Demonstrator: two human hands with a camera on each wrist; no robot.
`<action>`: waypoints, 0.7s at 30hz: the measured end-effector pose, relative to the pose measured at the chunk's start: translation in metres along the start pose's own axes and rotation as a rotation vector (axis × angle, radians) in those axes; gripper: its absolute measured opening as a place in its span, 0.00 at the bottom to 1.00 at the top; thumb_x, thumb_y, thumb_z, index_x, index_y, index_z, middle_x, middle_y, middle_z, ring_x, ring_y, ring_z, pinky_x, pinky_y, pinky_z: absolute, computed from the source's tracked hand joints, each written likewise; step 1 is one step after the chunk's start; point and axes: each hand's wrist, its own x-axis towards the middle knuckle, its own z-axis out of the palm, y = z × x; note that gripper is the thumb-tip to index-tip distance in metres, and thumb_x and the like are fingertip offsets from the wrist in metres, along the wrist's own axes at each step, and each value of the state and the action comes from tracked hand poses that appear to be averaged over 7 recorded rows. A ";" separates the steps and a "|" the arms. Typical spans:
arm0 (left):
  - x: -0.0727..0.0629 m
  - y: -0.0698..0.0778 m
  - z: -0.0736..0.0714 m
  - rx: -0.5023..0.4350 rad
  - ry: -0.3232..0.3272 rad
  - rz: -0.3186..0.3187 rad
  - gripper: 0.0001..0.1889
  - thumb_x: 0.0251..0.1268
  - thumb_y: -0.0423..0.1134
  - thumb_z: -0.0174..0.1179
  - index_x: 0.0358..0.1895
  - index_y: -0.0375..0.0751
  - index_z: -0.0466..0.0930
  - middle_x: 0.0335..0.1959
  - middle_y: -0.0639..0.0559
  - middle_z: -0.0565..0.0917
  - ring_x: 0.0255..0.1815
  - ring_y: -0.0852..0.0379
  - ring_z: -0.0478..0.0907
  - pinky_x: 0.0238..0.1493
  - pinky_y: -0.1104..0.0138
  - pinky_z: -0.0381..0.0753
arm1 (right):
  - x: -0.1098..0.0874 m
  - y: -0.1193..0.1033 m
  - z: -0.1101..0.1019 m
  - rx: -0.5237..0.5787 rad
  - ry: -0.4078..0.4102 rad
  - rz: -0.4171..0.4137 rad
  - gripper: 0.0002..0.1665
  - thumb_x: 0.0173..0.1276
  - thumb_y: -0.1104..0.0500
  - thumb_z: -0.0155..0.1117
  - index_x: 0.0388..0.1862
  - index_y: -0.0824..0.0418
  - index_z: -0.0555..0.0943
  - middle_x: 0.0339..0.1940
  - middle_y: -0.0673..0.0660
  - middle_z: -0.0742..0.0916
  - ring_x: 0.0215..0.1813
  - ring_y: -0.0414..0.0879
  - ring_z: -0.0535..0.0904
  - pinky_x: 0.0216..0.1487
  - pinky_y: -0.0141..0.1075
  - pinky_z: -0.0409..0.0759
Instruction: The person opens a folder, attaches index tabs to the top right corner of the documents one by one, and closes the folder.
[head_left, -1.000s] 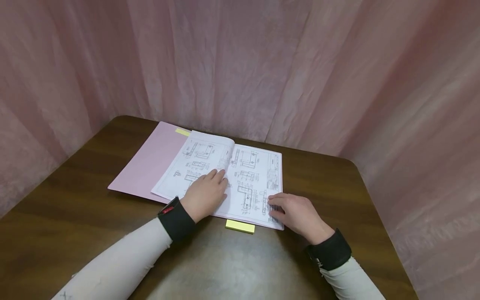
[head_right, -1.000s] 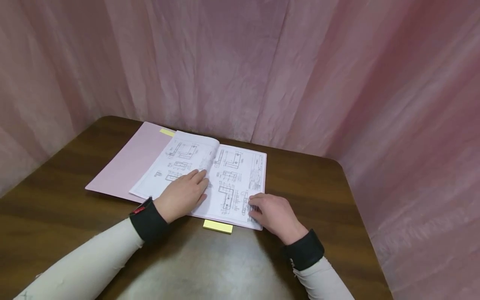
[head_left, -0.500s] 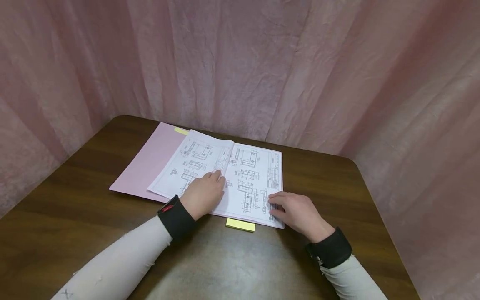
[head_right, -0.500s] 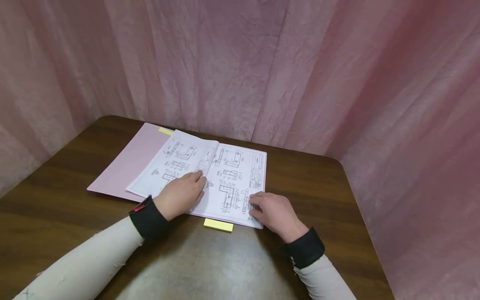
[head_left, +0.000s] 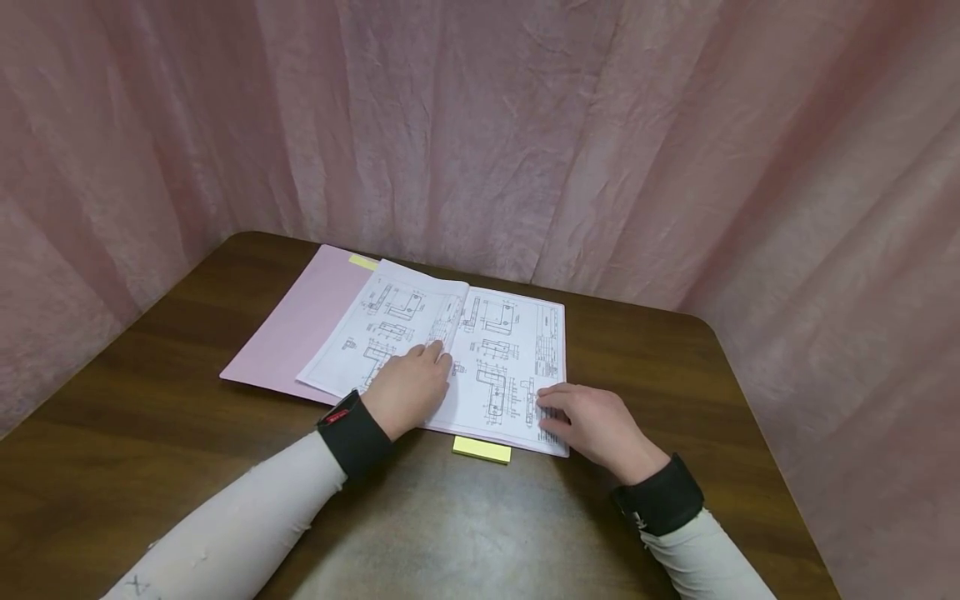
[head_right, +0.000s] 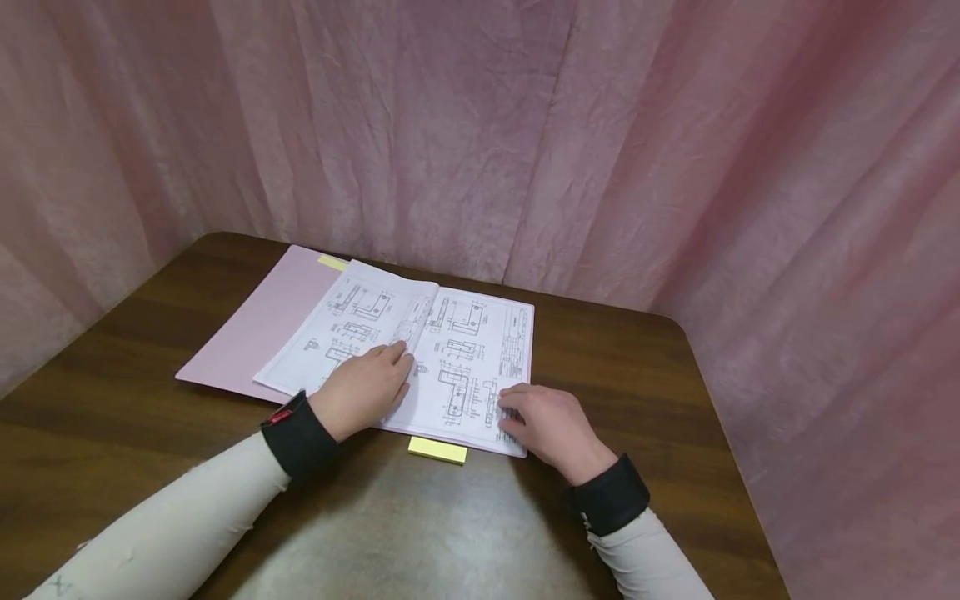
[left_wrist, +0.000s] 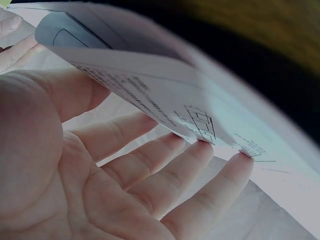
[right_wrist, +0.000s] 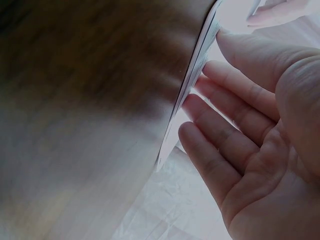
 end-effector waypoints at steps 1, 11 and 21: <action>0.000 0.000 0.000 0.004 0.001 -0.002 0.23 0.81 0.39 0.66 0.69 0.28 0.82 0.71 0.32 0.81 0.65 0.37 0.84 0.56 0.45 0.89 | 0.000 0.000 0.000 0.000 -0.002 0.001 0.25 0.69 0.55 0.85 0.63 0.59 0.91 0.63 0.54 0.91 0.64 0.51 0.88 0.63 0.50 0.86; 0.001 0.003 0.001 0.077 0.033 -0.011 0.24 0.80 0.44 0.67 0.70 0.33 0.83 0.71 0.35 0.81 0.69 0.37 0.80 0.58 0.44 0.87 | 0.000 0.000 -0.001 -0.001 -0.011 0.010 0.26 0.69 0.55 0.84 0.64 0.59 0.91 0.63 0.53 0.91 0.64 0.50 0.88 0.63 0.50 0.85; -0.003 0.007 -0.006 0.113 0.181 0.034 0.22 0.74 0.45 0.73 0.62 0.35 0.87 0.59 0.37 0.86 0.61 0.38 0.82 0.62 0.42 0.82 | 0.000 -0.002 -0.002 0.001 -0.007 0.017 0.25 0.69 0.56 0.84 0.64 0.59 0.91 0.63 0.53 0.91 0.65 0.50 0.88 0.64 0.50 0.85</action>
